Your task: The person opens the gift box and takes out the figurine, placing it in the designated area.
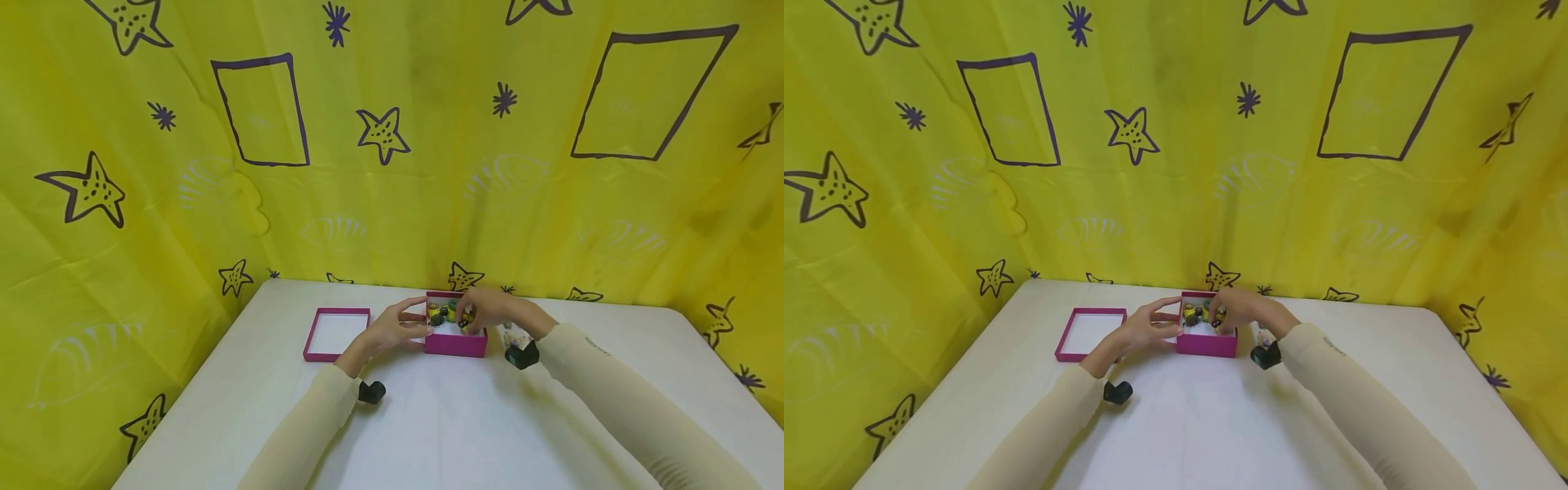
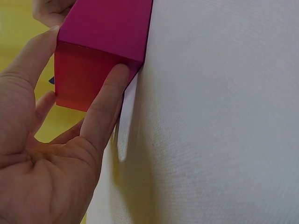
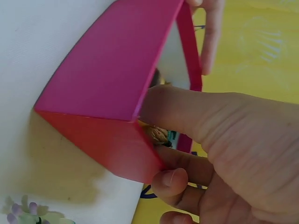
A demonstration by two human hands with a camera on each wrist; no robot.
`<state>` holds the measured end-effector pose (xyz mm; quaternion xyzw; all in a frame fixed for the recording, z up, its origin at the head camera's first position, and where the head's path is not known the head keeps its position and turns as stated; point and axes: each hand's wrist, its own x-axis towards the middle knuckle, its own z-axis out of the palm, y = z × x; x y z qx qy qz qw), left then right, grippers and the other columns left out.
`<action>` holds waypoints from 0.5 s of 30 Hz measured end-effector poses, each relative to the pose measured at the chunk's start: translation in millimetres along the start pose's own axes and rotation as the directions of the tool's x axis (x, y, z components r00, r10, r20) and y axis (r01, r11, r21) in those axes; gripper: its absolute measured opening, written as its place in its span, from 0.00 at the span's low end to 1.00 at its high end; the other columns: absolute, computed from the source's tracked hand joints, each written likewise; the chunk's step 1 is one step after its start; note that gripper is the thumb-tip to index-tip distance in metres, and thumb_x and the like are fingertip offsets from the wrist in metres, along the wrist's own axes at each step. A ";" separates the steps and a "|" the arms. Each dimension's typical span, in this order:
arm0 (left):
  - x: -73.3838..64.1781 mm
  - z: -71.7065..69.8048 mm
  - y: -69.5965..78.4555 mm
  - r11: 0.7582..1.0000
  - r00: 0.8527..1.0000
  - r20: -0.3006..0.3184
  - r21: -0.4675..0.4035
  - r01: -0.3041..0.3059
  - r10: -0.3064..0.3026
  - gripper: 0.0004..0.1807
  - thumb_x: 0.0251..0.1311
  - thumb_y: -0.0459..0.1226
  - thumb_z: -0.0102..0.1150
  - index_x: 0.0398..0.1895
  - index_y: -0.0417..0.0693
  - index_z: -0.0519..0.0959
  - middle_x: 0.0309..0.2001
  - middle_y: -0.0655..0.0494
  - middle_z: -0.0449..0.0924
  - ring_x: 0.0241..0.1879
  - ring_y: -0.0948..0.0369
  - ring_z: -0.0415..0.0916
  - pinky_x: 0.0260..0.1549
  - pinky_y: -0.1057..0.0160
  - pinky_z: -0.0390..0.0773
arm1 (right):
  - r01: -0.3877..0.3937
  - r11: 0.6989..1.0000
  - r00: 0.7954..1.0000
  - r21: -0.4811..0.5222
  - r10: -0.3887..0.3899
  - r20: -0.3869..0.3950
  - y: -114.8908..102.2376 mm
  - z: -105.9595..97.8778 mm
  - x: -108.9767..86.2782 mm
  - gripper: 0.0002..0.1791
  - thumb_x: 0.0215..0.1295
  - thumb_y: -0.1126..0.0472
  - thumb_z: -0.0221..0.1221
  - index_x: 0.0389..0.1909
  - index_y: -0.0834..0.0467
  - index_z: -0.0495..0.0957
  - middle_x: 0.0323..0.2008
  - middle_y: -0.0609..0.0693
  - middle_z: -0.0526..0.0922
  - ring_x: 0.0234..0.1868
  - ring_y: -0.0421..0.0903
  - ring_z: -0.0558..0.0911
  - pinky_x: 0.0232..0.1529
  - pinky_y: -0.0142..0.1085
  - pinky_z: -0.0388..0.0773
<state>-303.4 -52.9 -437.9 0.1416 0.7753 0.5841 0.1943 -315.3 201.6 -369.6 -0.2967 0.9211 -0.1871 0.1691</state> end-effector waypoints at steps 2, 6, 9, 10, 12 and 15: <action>-0.5 0.2 0.3 1.000 1.000 0.000 0.001 -0.001 0.001 0.42 0.60 0.44 0.74 0.77 0.67 0.66 0.66 0.47 0.76 0.66 0.48 0.72 0.63 0.45 0.76 | 0.008 1.000 1.000 0.007 -0.008 0.004 -0.8 -1.8 -1.3 0.11 0.59 0.68 0.72 0.44 0.60 0.88 0.40 0.50 0.85 0.26 0.42 0.77 0.29 0.33 0.79; -1.0 0.3 0.4 1.000 1.000 -0.001 0.004 -0.003 0.003 0.42 0.61 0.45 0.74 0.77 0.66 0.66 0.65 0.47 0.76 0.66 0.48 0.72 0.63 0.44 0.75 | 0.018 0.999 1.000 0.046 -0.019 0.010 -2.9 -5.0 -4.6 0.13 0.60 0.66 0.72 0.46 0.62 0.87 0.32 0.48 0.84 0.23 0.43 0.77 0.25 0.31 0.75; -1.0 0.3 0.4 1.000 1.000 0.000 0.005 -0.005 0.005 0.41 0.61 0.45 0.74 0.77 0.65 0.66 0.65 0.47 0.77 0.66 0.48 0.73 0.63 0.44 0.76 | 0.041 0.996 0.999 0.077 -0.041 0.002 -4.2 -6.5 -7.0 0.14 0.61 0.66 0.72 0.48 0.63 0.86 0.27 0.47 0.82 0.21 0.42 0.73 0.24 0.30 0.72; -1.0 0.3 0.5 1.000 1.000 0.001 0.005 -0.006 0.006 0.41 0.61 0.45 0.73 0.77 0.65 0.66 0.65 0.47 0.77 0.66 0.48 0.73 0.63 0.44 0.76 | 0.047 0.995 0.999 0.089 -0.047 -0.003 -4.6 -7.0 -7.7 0.14 0.61 0.66 0.72 0.48 0.64 0.86 0.26 0.47 0.81 0.21 0.41 0.72 0.24 0.30 0.70; -1.5 0.4 1.0 1.000 1.000 0.000 0.009 -0.004 0.004 0.41 0.61 0.45 0.73 0.77 0.66 0.66 0.65 0.47 0.76 0.66 0.48 0.73 0.63 0.43 0.75 | 0.065 0.993 0.998 0.096 -0.063 -0.016 -5.2 -7.8 -9.5 0.14 0.61 0.66 0.72 0.48 0.64 0.86 0.24 0.48 0.79 0.20 0.40 0.69 0.23 0.30 0.68; -1.5 0.2 1.6 1.000 1.000 -0.002 0.014 0.001 -0.001 0.42 0.61 0.46 0.74 0.77 0.66 0.66 0.65 0.47 0.76 0.66 0.48 0.73 0.64 0.42 0.74 | 0.084 0.992 0.996 0.093 -0.080 -0.044 -5.1 -8.4 -12.7 0.14 0.61 0.66 0.72 0.48 0.62 0.86 0.27 0.47 0.80 0.23 0.41 0.71 0.24 0.31 0.70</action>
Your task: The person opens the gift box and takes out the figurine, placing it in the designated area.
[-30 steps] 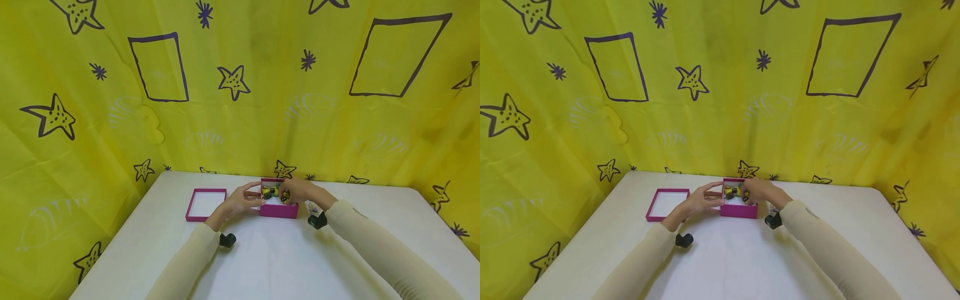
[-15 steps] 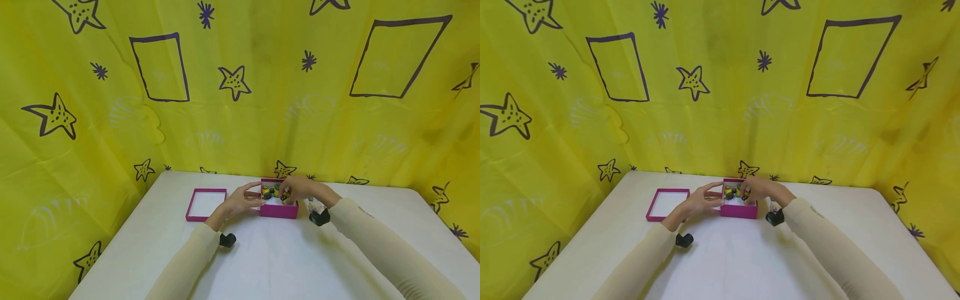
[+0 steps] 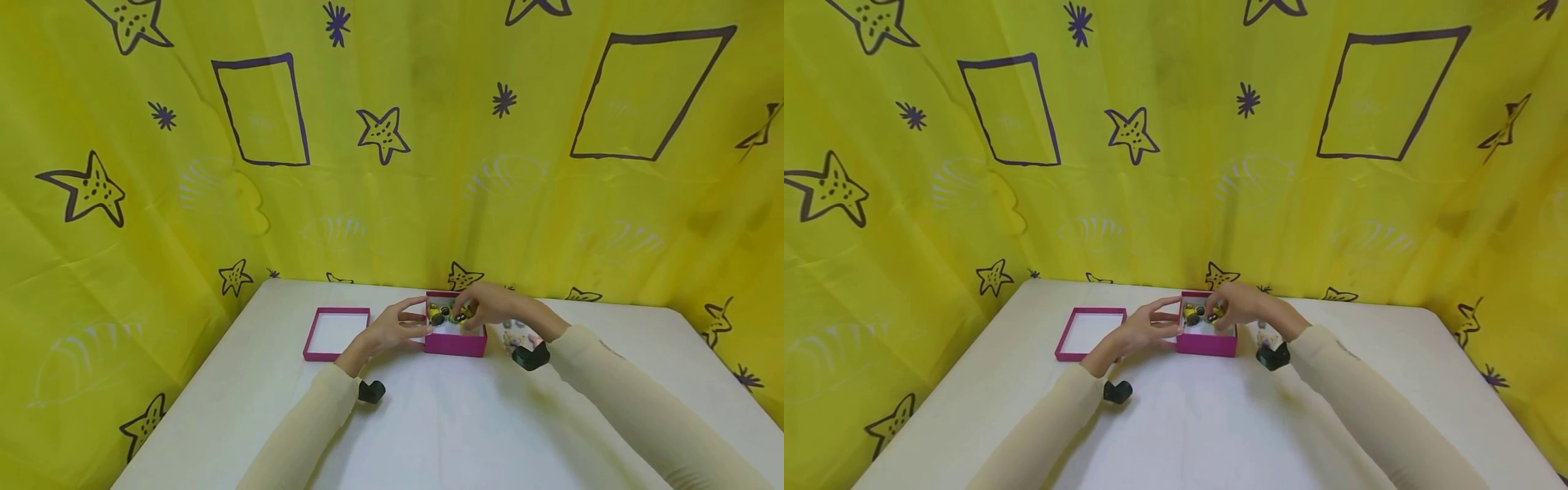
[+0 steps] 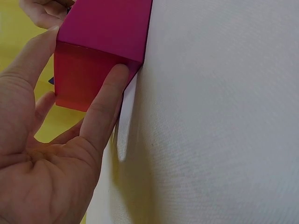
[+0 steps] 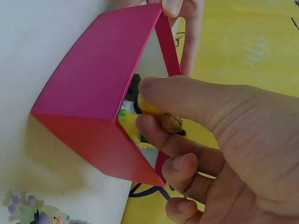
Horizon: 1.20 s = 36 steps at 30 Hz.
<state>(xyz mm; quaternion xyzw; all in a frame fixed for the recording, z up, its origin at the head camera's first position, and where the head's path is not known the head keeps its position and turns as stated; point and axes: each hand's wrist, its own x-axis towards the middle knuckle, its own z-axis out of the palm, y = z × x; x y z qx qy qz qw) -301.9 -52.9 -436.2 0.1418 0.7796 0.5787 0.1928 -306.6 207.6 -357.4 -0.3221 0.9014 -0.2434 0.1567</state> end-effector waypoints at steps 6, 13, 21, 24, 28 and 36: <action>1.0 0.0 -0.7 1.000 1.000 -0.003 -0.005 0.011 -0.011 0.41 0.60 0.46 0.74 0.76 0.70 0.66 0.65 0.48 0.76 0.65 0.48 0.74 0.63 0.43 0.75 | 0.060 0.997 0.996 -0.037 -0.063 -0.069 4.0 -0.6 -6.9 0.14 0.61 0.65 0.72 0.48 0.61 0.86 0.34 0.46 0.83 0.30 0.43 0.76 0.29 0.33 0.77; 2.0 -0.1 -1.2 1.000 1.000 -0.013 0.004 0.014 -0.014 0.42 0.60 0.47 0.74 0.76 0.70 0.66 0.65 0.48 0.77 0.66 0.48 0.73 0.62 0.43 0.76 | 0.090 0.996 0.987 -0.015 -0.091 -0.134 5.5 -1.2 -13.6 0.14 0.61 0.64 0.72 0.48 0.61 0.86 0.29 0.43 0.81 0.30 0.44 0.76 0.28 0.33 0.78; 2.2 0.2 -1.3 1.000 1.000 -0.010 0.002 0.023 -0.023 0.41 0.60 0.46 0.74 0.76 0.70 0.66 0.65 0.49 0.76 0.66 0.48 0.73 0.63 0.43 0.76 | 0.107 0.994 0.975 0.010 -0.103 -0.198 6.1 2.0 -24.7 0.14 0.63 0.63 0.71 0.50 0.59 0.86 0.33 0.43 0.84 0.32 0.45 0.77 0.31 0.33 0.77; 2.8 0.1 -0.4 1.000 0.999 -0.015 0.001 0.031 -0.031 0.41 0.60 0.47 0.74 0.76 0.71 0.67 0.65 0.50 0.77 0.66 0.49 0.72 0.63 0.43 0.75 | 0.112 0.994 0.970 0.007 -0.108 -0.219 5.3 2.0 -29.9 0.14 0.63 0.63 0.71 0.49 0.57 0.87 0.33 0.42 0.85 0.30 0.46 0.76 0.29 0.32 0.75; 3.0 0.3 -0.1 0.999 0.999 -0.021 -0.002 0.047 -0.047 0.40 0.60 0.47 0.74 0.75 0.73 0.67 0.65 0.50 0.77 0.67 0.49 0.71 0.63 0.42 0.75 | 0.126 0.992 0.967 -0.003 -0.123 -0.223 2.9 2.5 -38.6 0.13 0.63 0.62 0.71 0.50 0.54 0.88 0.36 0.42 0.86 0.26 0.48 0.74 0.26 0.31 0.72; 2.1 0.8 -1.0 0.999 0.999 -0.019 0.003 0.032 -0.032 0.41 0.59 0.48 0.74 0.75 0.72 0.67 0.65 0.50 0.77 0.68 0.49 0.71 0.64 0.42 0.74 | 0.117 0.993 0.968 -0.013 -0.117 -0.223 2.6 9.2 -61.0 0.16 0.64 0.59 0.71 0.52 0.52 0.87 0.45 0.43 0.88 0.27 0.44 0.72 0.27 0.31 0.72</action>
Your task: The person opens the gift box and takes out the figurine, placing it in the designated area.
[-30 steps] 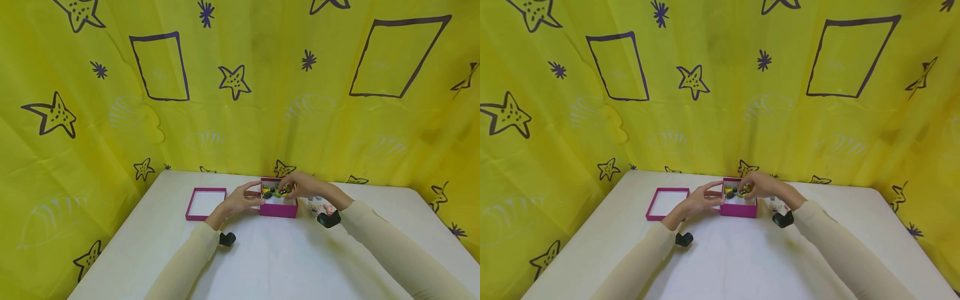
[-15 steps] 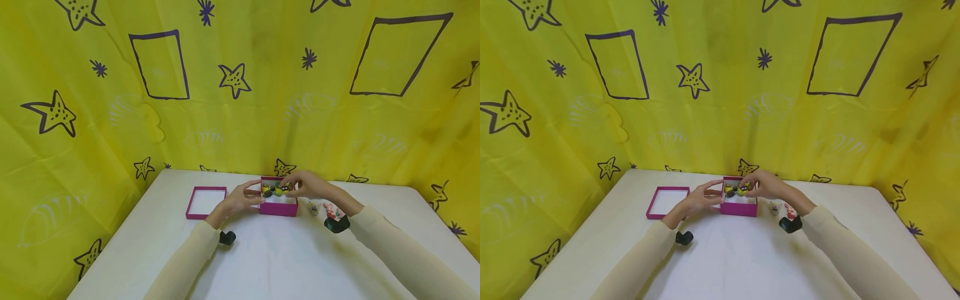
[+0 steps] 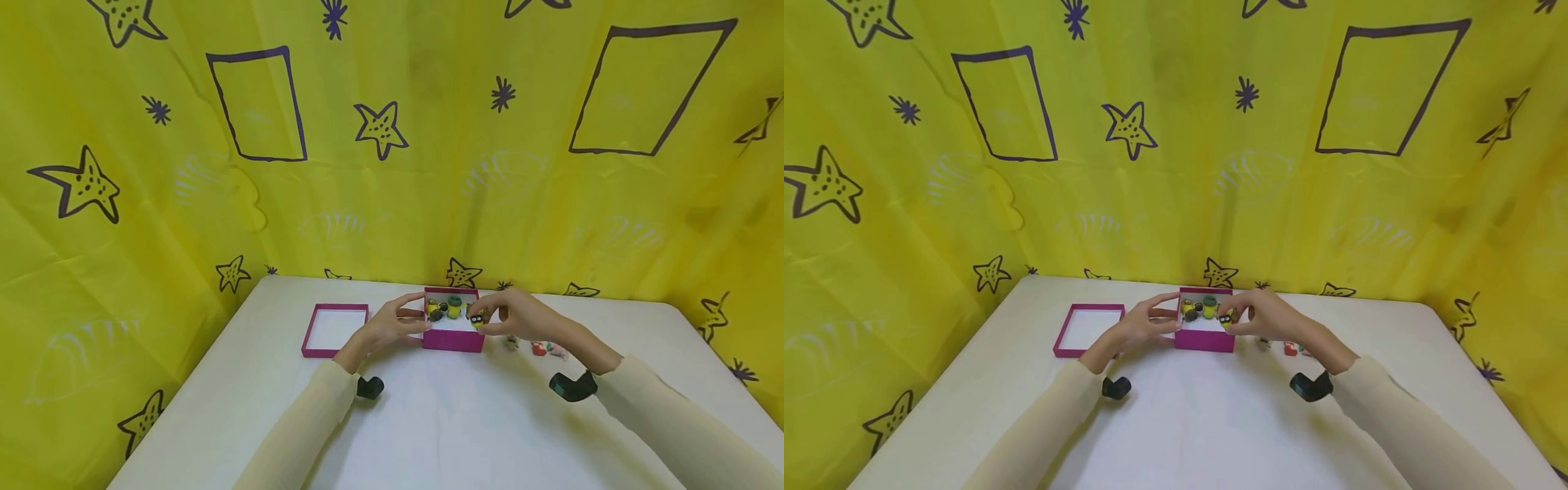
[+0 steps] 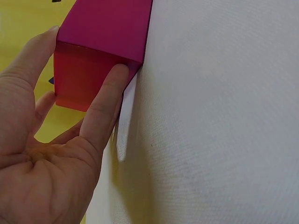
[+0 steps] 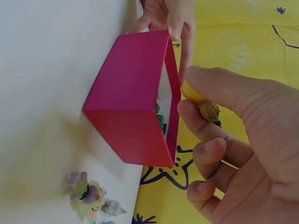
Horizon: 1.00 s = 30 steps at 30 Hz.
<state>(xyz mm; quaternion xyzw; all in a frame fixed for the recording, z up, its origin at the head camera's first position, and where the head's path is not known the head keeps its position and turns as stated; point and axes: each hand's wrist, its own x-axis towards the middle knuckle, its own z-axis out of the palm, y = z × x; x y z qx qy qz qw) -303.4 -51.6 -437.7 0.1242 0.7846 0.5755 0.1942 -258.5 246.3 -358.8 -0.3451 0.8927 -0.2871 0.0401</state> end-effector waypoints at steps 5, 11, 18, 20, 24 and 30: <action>0.4 0.5 0.5 1.000 1.000 0.000 0.000 0.003 -0.003 0.41 0.59 0.48 0.75 0.75 0.73 0.67 0.65 0.51 0.77 0.67 0.49 0.71 0.64 0.41 0.74 | -0.020 1.000 1.000 0.007 0.020 -0.008 1.3 1.4 -12.2 0.14 0.64 0.59 0.71 0.51 0.49 0.87 0.46 0.44 0.88 0.26 0.44 0.71 0.27 0.31 0.71; 0.3 0.5 1.0 1.000 1.000 0.001 0.004 0.003 -0.003 0.41 0.59 0.49 0.74 0.76 0.73 0.67 0.65 0.51 0.76 0.67 0.49 0.71 0.64 0.42 0.74 | -0.015 1.000 0.999 0.008 0.015 -0.047 0.7 2.6 -29.8 0.13 0.64 0.59 0.72 0.49 0.48 0.87 0.50 0.46 0.88 0.27 0.42 0.72 0.27 0.31 0.72; 0.5 0.4 -0.9 1.000 1.000 0.000 0.007 0.006 -0.006 0.40 0.59 0.48 0.74 0.75 0.74 0.67 0.65 0.51 0.77 0.67 0.49 0.72 0.63 0.42 0.75 | 0.004 1.000 0.997 0.017 -0.003 -0.081 7.1 10.5 -47.7 0.14 0.62 0.61 0.72 0.49 0.52 0.87 0.34 0.38 0.84 0.27 0.40 0.71 0.27 0.30 0.71; -0.1 0.7 -0.8 1.000 1.000 0.002 0.004 0.004 -0.004 0.41 0.59 0.48 0.74 0.75 0.73 0.67 0.65 0.50 0.76 0.67 0.49 0.72 0.63 0.42 0.75 | -0.009 1.000 0.996 0.023 0.011 -0.086 9.2 13.0 -52.4 0.14 0.62 0.61 0.72 0.49 0.52 0.87 0.33 0.36 0.84 0.27 0.39 0.71 0.27 0.30 0.71; -0.6 0.6 -0.1 1.000 1.000 0.004 -0.002 0.003 -0.003 0.42 0.59 0.48 0.74 0.77 0.71 0.66 0.65 0.50 0.76 0.66 0.49 0.72 0.63 0.43 0.75 | -0.016 0.999 0.994 0.041 0.021 -0.104 13.5 18.7 -60.5 0.14 0.62 0.61 0.73 0.48 0.52 0.88 0.38 0.38 0.87 0.27 0.38 0.71 0.28 0.30 0.71; -0.2 -1.0 0.2 1.000 1.000 0.016 -0.019 -0.008 0.009 0.42 0.60 0.47 0.74 0.77 0.68 0.66 0.66 0.49 0.76 0.66 0.49 0.73 0.64 0.43 0.74 | -0.030 0.997 0.992 0.067 0.037 -0.117 19.7 30.9 -70.3 0.13 0.60 0.60 0.74 0.46 0.54 0.88 0.39 0.40 0.88 0.29 0.40 0.73 0.28 0.30 0.71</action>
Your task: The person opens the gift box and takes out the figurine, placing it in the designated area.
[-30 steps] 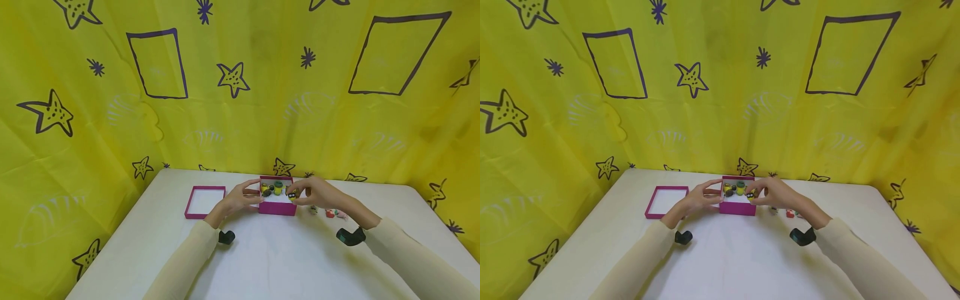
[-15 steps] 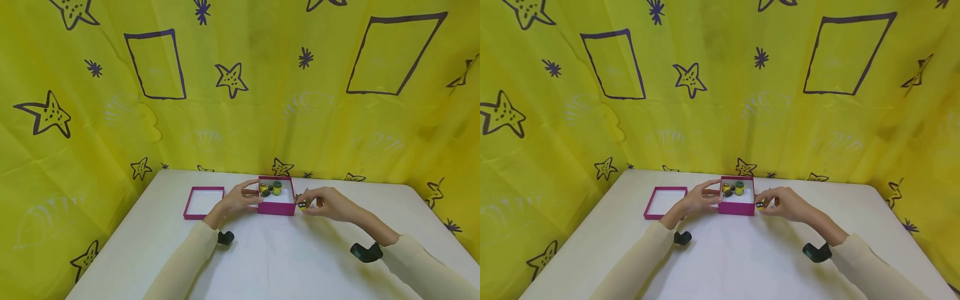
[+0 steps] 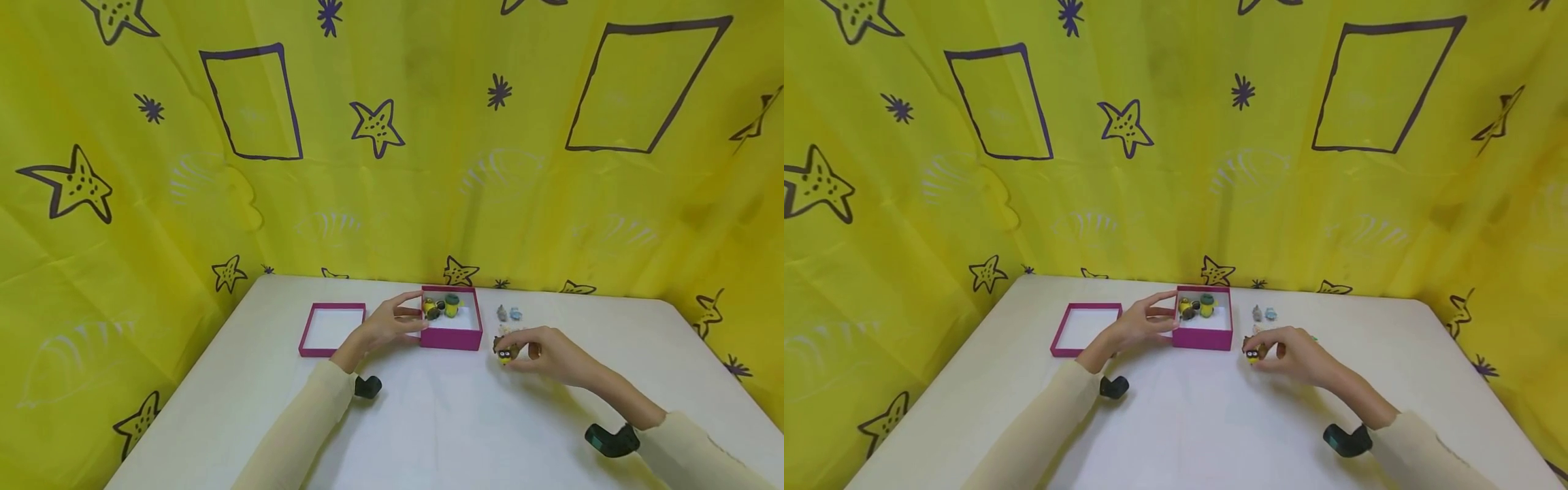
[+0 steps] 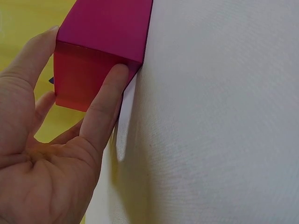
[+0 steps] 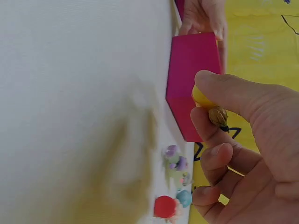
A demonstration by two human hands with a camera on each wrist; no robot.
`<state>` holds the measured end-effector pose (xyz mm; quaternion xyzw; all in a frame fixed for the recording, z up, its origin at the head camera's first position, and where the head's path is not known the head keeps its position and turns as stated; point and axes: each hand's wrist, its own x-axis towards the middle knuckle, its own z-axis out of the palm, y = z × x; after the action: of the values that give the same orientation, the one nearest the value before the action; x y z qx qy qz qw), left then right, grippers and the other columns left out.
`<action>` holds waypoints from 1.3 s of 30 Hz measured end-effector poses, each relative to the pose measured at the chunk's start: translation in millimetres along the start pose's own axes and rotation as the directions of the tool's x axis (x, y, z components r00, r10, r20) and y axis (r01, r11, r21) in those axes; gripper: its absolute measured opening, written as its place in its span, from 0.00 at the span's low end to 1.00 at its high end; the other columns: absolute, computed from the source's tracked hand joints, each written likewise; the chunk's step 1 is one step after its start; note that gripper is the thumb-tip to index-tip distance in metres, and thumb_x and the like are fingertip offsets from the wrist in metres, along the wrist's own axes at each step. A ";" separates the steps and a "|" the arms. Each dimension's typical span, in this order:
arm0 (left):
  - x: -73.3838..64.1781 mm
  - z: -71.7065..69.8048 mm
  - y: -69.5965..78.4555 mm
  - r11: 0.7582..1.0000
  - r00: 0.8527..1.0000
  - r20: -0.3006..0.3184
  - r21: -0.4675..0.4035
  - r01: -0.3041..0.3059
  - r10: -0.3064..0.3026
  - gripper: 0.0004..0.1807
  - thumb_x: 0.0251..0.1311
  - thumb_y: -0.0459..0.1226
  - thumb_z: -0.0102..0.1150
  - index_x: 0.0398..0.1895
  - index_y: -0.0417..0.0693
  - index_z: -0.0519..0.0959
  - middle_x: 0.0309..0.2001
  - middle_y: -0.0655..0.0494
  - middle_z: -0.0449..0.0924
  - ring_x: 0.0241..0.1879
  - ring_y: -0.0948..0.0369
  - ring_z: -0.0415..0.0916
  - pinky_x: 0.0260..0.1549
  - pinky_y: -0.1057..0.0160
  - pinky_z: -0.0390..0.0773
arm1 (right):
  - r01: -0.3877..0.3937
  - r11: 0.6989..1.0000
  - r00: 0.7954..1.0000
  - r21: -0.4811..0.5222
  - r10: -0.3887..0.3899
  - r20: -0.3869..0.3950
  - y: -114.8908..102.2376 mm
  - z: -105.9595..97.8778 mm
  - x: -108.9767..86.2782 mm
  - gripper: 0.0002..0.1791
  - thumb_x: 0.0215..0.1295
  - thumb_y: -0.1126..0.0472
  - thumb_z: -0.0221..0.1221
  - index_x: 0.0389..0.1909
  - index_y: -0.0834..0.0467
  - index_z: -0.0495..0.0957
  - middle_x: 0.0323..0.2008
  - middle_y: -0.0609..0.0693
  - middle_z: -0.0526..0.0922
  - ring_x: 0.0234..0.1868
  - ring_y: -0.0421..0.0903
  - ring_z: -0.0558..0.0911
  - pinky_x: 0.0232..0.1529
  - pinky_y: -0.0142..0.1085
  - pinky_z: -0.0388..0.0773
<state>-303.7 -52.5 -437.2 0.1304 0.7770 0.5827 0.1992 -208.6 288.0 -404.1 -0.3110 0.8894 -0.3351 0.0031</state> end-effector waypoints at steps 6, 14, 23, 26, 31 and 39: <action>-1.5 0.0 1.7 1.000 1.000 0.011 -0.012 -0.006 0.006 0.41 0.61 0.45 0.74 0.77 0.70 0.66 0.66 0.48 0.75 0.65 0.49 0.74 0.64 0.45 0.75 | -0.043 0.999 0.999 0.014 0.043 -0.011 5.5 9.9 -9.4 0.14 0.59 0.59 0.74 0.46 0.52 0.88 0.40 0.41 0.88 0.26 0.37 0.71 0.26 0.29 0.71; -1.6 -0.4 1.9 1.000 1.000 0.002 -0.010 -0.003 0.003 0.41 0.60 0.46 0.74 0.76 0.71 0.67 0.65 0.48 0.76 0.65 0.50 0.74 0.64 0.45 0.74 | 0.005 0.999 0.999 0.048 -0.003 -0.037 9.6 19.9 -16.1 0.13 0.59 0.60 0.75 0.45 0.53 0.88 0.38 0.43 0.88 0.24 0.34 0.70 0.23 0.29 0.70; -0.4 0.1 -0.2 1.000 1.000 0.002 -0.013 -0.002 0.002 0.41 0.60 0.46 0.74 0.76 0.71 0.67 0.65 0.48 0.76 0.64 0.50 0.75 0.65 0.44 0.74 | -0.056 0.995 0.998 0.088 0.055 0.006 13.0 27.2 -20.0 0.16 0.58 0.55 0.76 0.47 0.51 0.88 0.35 0.39 0.84 0.24 0.35 0.68 0.22 0.28 0.65; 0.1 0.1 -0.9 1.000 1.000 0.004 -0.017 -0.007 0.008 0.41 0.60 0.45 0.74 0.76 0.70 0.67 0.65 0.47 0.76 0.63 0.50 0.76 0.64 0.45 0.75 | -0.049 0.995 0.999 0.091 0.049 0.005 13.4 29.0 -20.5 0.15 0.58 0.55 0.76 0.46 0.50 0.87 0.35 0.40 0.83 0.24 0.35 0.68 0.21 0.28 0.64; 0.1 0.7 -0.9 0.999 1.000 0.012 -0.041 -0.012 0.013 0.41 0.61 0.43 0.74 0.76 0.68 0.67 0.65 0.47 0.76 0.65 0.49 0.74 0.60 0.49 0.79 | -0.041 0.994 0.999 0.103 0.041 -0.002 12.8 30.7 -21.2 0.15 0.58 0.57 0.75 0.46 0.50 0.87 0.32 0.39 0.82 0.25 0.36 0.68 0.22 0.29 0.65; 0.3 0.9 -0.7 0.998 1.000 0.020 -0.063 -0.008 0.010 0.41 0.61 0.42 0.73 0.77 0.66 0.66 0.66 0.46 0.75 0.65 0.49 0.73 0.58 0.51 0.81 | -0.033 0.994 0.999 0.107 0.034 -0.012 12.8 31.6 -21.9 0.14 0.58 0.58 0.75 0.45 0.52 0.87 0.32 0.41 0.82 0.26 0.41 0.69 0.23 0.31 0.64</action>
<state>-303.5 -51.8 -438.1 0.1333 0.7555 0.6066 0.2083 -191.3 288.8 -440.7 -0.2931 0.8752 -0.3843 0.0193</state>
